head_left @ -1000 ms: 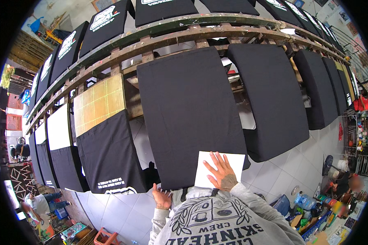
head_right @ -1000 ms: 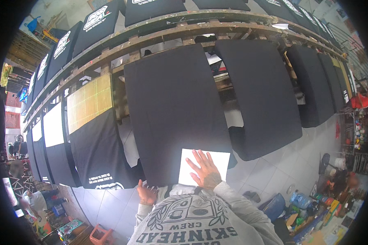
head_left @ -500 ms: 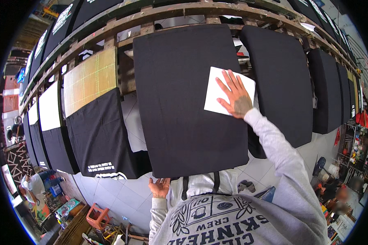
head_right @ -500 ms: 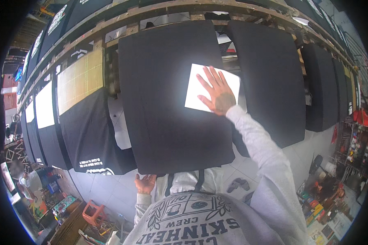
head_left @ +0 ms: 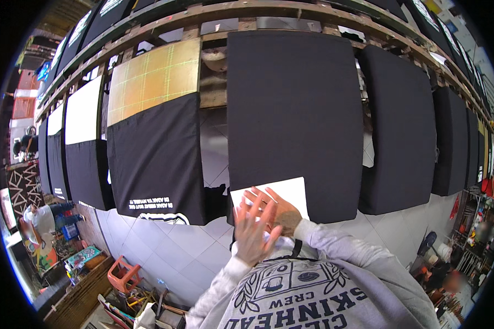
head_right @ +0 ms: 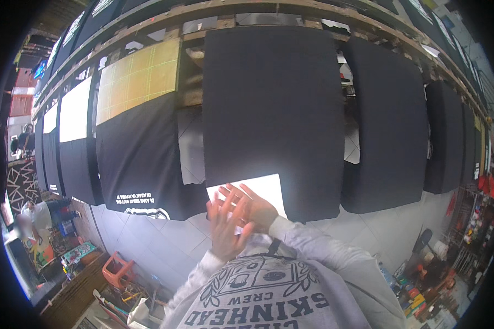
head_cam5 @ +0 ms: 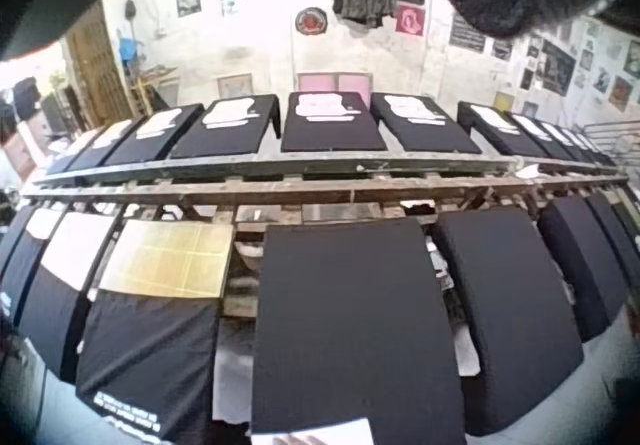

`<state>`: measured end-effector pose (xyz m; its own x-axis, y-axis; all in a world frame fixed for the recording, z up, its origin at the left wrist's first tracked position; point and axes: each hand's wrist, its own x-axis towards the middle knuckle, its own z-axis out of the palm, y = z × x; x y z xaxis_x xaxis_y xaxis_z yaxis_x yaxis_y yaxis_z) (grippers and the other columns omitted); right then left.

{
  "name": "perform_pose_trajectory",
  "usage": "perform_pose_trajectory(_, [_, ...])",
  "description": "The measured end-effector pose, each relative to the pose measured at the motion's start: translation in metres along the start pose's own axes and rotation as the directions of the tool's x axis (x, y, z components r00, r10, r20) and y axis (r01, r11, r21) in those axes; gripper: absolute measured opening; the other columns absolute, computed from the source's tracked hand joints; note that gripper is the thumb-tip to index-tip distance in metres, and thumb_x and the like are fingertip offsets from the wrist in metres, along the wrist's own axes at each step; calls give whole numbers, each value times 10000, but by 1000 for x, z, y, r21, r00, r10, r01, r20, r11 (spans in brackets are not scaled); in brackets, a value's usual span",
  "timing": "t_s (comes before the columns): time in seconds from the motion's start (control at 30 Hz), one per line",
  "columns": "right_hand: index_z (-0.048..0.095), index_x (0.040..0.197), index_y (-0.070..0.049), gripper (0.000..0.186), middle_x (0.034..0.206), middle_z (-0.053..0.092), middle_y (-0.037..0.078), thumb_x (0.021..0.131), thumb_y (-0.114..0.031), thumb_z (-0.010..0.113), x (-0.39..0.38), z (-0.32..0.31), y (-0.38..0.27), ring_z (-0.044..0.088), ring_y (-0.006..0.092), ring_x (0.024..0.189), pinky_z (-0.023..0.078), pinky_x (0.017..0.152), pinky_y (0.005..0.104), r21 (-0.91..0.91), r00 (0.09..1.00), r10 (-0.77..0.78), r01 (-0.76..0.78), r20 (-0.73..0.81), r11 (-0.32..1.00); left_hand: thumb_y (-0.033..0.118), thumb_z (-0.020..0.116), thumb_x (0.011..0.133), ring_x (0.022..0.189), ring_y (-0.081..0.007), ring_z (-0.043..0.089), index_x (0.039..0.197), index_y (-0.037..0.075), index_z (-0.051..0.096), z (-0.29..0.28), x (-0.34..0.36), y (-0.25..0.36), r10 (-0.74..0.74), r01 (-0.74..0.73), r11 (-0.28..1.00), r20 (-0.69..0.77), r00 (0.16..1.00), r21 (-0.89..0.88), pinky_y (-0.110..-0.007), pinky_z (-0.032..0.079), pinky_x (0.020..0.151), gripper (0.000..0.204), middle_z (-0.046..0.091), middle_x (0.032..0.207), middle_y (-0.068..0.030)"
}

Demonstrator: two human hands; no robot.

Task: The person places black t-shirts onto a long screen-printing table, smoothing each shirt with a white cloth to secure it onto the adhesive surface.

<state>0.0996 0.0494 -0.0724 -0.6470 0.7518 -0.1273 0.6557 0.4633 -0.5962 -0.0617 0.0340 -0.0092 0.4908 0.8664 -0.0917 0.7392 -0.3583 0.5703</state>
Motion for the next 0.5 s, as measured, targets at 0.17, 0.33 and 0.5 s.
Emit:
perform_pose_trajectory(0.17, [220,1604,-178,721,1680,150,95,994,-506,420,47,0,28,133,277,1547,79,1264,461,-92,988,-42,29,-148,995,562,525,949,1510,-478,155,1529,-2,361,31,112,-40,138,-137,990,-112,984,18,-572,95,1227,826,230,1637,-226])
perform_pose_trajectory(0.33, [221,1603,-174,725,1679,153,97,990,-501,425,78,-35,76,134,278,1547,82,1264,461,-231,955,51,-122,-293,965,563,561,926,1509,-430,209,1514,47,405,16,220,-74,327,-301,943,-227,917,143,-534,145,1235,798,325,1604,-191])
perform_pose_trajectory(0.5, [222,1603,-169,728,1678,156,99,986,-496,430,64,-27,61,136,280,1547,85,1265,461,-185,928,132,-206,-347,961,598,518,933,1515,-417,207,1493,56,448,24,198,-76,343,-316,932,-152,927,176,-522,129,1240,783,318,1612,-170])
